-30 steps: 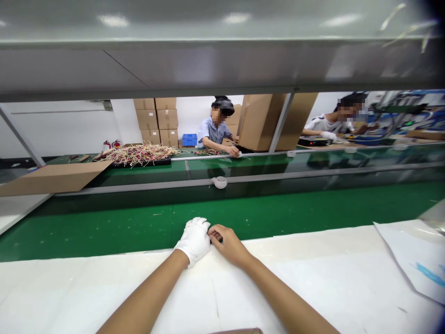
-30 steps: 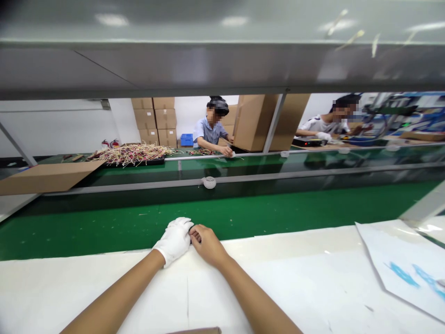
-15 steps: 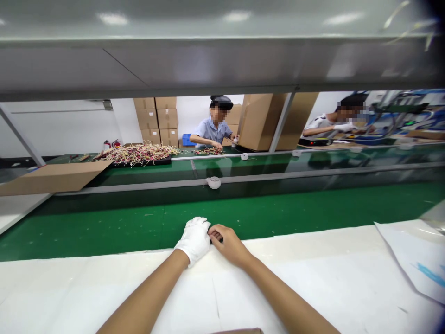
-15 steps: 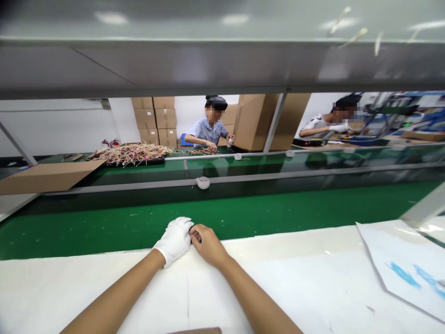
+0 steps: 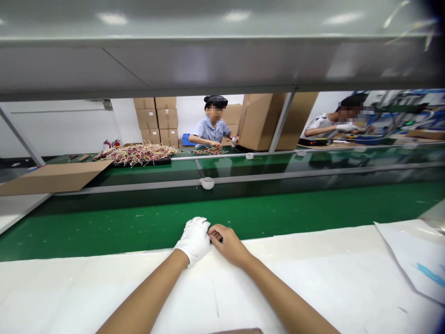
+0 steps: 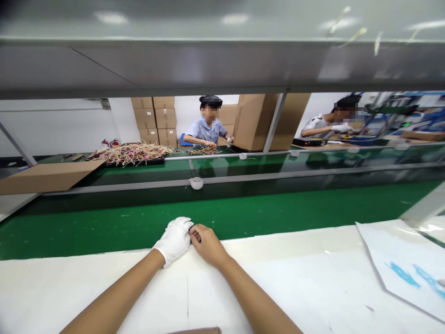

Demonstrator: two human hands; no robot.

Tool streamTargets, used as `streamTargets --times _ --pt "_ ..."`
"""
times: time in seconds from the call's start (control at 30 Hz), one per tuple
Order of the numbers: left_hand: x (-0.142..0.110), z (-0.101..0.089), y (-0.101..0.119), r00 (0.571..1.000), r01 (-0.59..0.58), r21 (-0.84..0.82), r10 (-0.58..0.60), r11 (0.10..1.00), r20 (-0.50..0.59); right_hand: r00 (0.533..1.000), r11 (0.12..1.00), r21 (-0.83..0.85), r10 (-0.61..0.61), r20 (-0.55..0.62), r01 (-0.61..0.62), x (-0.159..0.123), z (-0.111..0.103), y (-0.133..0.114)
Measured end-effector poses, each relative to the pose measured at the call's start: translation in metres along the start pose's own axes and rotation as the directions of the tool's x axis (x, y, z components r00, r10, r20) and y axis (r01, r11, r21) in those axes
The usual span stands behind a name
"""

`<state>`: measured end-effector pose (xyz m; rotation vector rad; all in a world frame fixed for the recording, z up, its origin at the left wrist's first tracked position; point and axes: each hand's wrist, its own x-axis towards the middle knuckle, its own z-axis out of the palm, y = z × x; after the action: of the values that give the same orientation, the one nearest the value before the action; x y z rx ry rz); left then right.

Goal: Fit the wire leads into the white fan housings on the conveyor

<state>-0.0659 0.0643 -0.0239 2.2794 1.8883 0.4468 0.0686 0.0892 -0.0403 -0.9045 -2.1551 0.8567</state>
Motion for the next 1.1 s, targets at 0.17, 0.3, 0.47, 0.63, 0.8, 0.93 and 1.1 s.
streamTargets --times 0.17,0.3,0.47,0.63,0.8,0.93,1.1 --pt "-0.0003 -0.0007 0.0003 1.000 -0.004 0.001 0.004 1.000 -0.001 1.000 1.000 -0.015 0.001 -0.001 -0.001 -0.0001 -0.0009 -0.0002" --pt "-0.0005 -0.0011 0.0004 1.000 -0.008 0.002 0.008 1.000 -0.003 1.000 1.000 -0.021 -0.004 -0.001 0.004 -0.0005 -0.0008 0.0006" --pt "-0.0001 -0.0002 0.0001 1.000 -0.002 -0.001 0.002 1.000 -0.005 1.000 1.000 -0.009 -0.008 -0.007 0.008 -0.0002 -0.0004 0.0016" --pt "0.0007 0.0010 -0.0015 1.000 0.000 -0.001 0.000 1.000 -0.002 1.000 1.000 -0.020 -0.007 -0.006 0.007 -0.0001 -0.0007 0.0010" --pt "0.0010 0.0012 -0.0015 1.000 0.006 0.000 -0.006 1.000 -0.004 1.000 1.000 -0.005 -0.003 -0.007 0.003 -0.0003 -0.0007 0.0001" --pt "0.0009 0.0014 -0.0015 1.000 0.006 -0.003 -0.006 1.000 -0.003 1.000 1.000 -0.001 0.002 -0.006 -0.002 0.0000 -0.0001 0.0004" --pt "0.0010 0.0033 -0.0031 1.000 0.011 -0.007 -0.011 1.000 0.003 1.000 1.000 -0.004 0.007 0.000 -0.007 -0.0009 -0.0006 0.0004"
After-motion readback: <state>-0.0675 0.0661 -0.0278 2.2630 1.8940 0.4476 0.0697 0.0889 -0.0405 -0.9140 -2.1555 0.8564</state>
